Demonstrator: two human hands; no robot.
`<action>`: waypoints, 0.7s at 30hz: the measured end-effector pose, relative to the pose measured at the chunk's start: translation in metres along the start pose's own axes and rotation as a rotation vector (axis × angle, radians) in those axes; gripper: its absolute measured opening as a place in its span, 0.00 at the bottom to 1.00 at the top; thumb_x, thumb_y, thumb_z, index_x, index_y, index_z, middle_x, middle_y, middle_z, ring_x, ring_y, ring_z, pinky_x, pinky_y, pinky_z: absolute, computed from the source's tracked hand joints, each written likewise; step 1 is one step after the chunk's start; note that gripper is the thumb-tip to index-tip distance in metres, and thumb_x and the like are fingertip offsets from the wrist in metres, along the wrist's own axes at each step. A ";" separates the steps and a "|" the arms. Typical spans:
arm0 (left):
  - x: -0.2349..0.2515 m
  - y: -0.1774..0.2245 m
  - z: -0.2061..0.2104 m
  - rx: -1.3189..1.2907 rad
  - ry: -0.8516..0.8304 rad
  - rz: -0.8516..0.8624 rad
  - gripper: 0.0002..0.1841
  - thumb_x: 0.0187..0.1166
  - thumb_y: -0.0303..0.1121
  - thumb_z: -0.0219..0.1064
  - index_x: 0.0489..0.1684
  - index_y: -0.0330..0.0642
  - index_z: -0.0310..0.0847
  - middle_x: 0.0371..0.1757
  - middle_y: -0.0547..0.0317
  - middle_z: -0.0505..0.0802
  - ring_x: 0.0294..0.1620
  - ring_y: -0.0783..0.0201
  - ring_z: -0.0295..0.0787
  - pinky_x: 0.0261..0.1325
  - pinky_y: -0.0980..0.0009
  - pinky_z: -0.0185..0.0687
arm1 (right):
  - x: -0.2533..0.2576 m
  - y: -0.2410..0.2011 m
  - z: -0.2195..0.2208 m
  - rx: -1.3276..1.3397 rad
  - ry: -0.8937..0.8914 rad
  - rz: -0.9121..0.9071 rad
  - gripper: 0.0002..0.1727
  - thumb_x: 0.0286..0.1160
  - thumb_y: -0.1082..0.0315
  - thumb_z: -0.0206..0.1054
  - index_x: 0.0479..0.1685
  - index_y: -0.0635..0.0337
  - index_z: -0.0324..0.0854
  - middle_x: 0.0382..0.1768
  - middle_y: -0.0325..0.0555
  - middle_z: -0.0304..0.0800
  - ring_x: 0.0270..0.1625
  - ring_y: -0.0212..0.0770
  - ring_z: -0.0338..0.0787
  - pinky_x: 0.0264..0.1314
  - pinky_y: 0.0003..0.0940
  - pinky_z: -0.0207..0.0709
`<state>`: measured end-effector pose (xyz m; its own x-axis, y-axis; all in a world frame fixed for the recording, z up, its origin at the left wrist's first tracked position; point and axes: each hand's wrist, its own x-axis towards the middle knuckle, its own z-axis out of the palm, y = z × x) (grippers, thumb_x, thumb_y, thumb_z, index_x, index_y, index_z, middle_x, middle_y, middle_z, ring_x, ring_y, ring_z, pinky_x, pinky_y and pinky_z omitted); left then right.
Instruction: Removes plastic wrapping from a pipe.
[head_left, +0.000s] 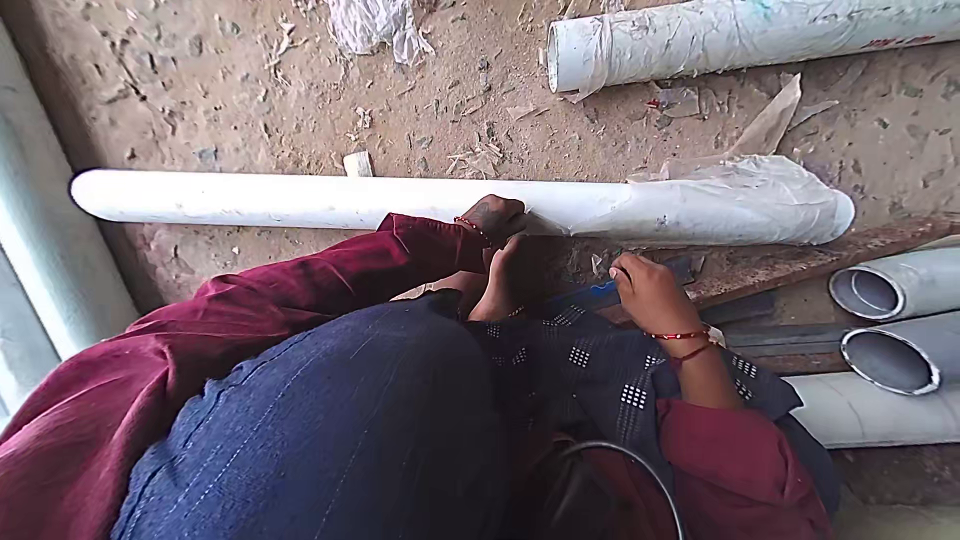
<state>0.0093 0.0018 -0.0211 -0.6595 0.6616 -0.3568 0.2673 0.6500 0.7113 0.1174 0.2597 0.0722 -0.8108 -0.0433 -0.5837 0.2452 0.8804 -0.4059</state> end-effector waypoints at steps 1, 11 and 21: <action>0.000 -0.001 0.000 -0.011 0.008 -0.006 0.15 0.87 0.29 0.59 0.38 0.23 0.85 0.34 0.33 0.92 0.39 0.38 0.92 0.48 0.41 0.83 | 0.002 0.000 0.000 -0.012 -0.027 0.027 0.12 0.89 0.72 0.58 0.51 0.74 0.84 0.48 0.67 0.90 0.54 0.65 0.91 0.59 0.62 0.79; 0.014 0.023 -0.054 -0.074 -0.166 -0.219 0.17 0.94 0.33 0.53 0.45 0.27 0.84 0.28 0.44 0.88 0.25 0.54 0.86 0.41 0.54 0.84 | 0.029 0.016 0.039 -0.303 -0.515 0.280 0.18 0.89 0.70 0.54 0.67 0.70 0.81 0.70 0.68 0.83 0.75 0.64 0.82 0.76 0.62 0.71; -0.035 -0.081 -0.071 0.305 0.102 -0.180 0.51 0.57 0.62 0.85 0.83 0.43 0.72 0.80 0.37 0.80 0.81 0.34 0.75 0.81 0.37 0.67 | 0.043 0.027 0.060 -0.306 -0.364 0.362 0.20 0.93 0.67 0.50 0.73 0.67 0.79 0.70 0.68 0.84 0.76 0.64 0.82 0.78 0.61 0.70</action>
<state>-0.0396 -0.1005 -0.0233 -0.7775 0.4959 -0.3867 0.3275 0.8442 0.4243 0.1213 0.2535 -0.0058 -0.4568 0.1736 -0.8725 0.2641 0.9630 0.0534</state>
